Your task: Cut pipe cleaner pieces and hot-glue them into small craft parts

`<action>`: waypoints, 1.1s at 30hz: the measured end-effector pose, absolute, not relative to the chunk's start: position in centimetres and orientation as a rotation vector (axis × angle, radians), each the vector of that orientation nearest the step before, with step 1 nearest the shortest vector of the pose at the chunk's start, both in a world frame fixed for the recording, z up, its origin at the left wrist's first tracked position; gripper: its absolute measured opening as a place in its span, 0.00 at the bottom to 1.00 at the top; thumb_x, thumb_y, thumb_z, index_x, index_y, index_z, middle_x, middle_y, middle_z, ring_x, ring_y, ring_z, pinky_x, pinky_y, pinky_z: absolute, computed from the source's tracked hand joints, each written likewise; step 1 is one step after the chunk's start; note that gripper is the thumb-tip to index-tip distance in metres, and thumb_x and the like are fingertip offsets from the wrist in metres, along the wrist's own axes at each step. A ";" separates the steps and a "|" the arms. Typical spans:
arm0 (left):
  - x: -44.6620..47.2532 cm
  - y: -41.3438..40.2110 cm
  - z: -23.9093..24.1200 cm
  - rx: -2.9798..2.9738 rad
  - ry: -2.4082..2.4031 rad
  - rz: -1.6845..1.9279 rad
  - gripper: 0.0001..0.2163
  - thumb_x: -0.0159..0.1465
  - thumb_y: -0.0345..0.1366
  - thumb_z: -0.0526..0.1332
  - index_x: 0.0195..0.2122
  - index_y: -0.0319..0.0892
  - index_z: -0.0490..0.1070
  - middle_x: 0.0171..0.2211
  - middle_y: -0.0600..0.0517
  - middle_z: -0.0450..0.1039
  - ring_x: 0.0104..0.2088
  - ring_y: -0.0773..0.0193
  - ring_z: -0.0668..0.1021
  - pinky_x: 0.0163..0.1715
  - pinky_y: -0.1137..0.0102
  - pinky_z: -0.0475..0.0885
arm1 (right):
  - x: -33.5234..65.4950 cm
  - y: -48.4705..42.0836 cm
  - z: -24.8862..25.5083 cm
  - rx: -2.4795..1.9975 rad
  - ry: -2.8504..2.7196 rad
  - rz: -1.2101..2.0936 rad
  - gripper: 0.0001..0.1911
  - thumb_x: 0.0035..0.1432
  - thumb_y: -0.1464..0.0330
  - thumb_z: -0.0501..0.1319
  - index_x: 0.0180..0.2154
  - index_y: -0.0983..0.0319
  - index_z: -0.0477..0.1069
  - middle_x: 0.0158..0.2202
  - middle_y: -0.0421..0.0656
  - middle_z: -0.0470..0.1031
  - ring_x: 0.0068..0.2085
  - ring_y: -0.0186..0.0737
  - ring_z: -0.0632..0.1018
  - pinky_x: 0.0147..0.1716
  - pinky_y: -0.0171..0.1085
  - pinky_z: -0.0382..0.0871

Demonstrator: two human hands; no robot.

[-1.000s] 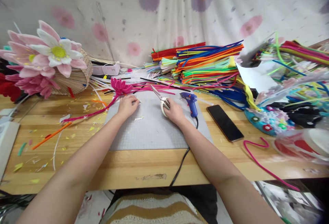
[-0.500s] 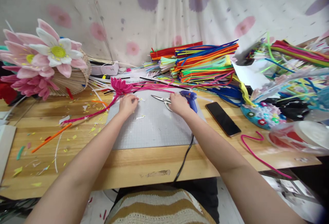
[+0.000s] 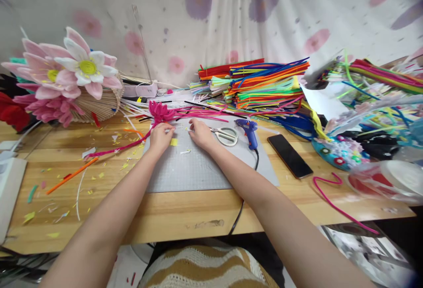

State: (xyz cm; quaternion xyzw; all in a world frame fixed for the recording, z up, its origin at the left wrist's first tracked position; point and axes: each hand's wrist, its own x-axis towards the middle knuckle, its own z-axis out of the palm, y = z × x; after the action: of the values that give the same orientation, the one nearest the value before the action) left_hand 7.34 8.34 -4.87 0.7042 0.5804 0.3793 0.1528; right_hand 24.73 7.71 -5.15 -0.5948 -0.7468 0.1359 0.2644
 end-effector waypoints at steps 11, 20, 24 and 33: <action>6.0 4.3 -5.7 1.319 1.352 1.731 0.17 0.48 0.31 0.62 0.33 0.45 0.53 0.26 0.58 0.67 0.26 0.71 0.72 0.28 0.74 0.67 | 27.0 4.3 -6.2 -1.467 -1.750 0.567 0.12 0.50 0.71 0.54 0.40 0.60 0.63 0.33 0.40 0.73 0.32 0.34 0.71 0.34 0.36 0.65; 5.3 2.5 -4.7 1.248 1.345 1.743 0.17 0.48 0.30 0.60 0.32 0.46 0.48 0.27 0.57 0.67 0.26 0.72 0.71 0.24 0.76 0.68 | 27.7 3.1 -6.6 -1.545 -1.547 0.491 0.11 0.49 0.70 0.52 0.37 0.61 0.64 0.30 0.39 0.67 0.30 0.34 0.68 0.33 0.34 0.63; 4.9 3.0 -5.2 1.236 1.362 1.733 0.17 0.48 0.28 0.59 0.31 0.46 0.48 0.25 0.59 0.65 0.23 0.74 0.70 0.24 0.76 0.68 | 28.0 2.6 -6.4 -1.591 -1.540 0.331 0.11 0.49 0.73 0.49 0.36 0.62 0.64 0.29 0.41 0.64 0.32 0.36 0.67 0.35 0.34 0.62; 5.0 2.7 -5.2 1.310 1.295 1.666 0.19 0.47 0.29 0.61 0.32 0.46 0.49 0.24 0.60 0.68 0.21 0.74 0.72 0.27 0.75 0.69 | 28.3 2.3 -6.3 -1.548 -1.596 0.156 0.13 0.47 0.75 0.50 0.37 0.63 0.62 0.38 0.46 0.68 0.41 0.40 0.68 0.45 0.39 0.61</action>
State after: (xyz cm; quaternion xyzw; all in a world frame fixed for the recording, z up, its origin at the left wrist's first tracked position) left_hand 4.98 2.74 -5.17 0.4992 0.4934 0.6348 0.3231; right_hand 28.31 2.30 -6.27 -0.6233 -0.6428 0.0630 0.4408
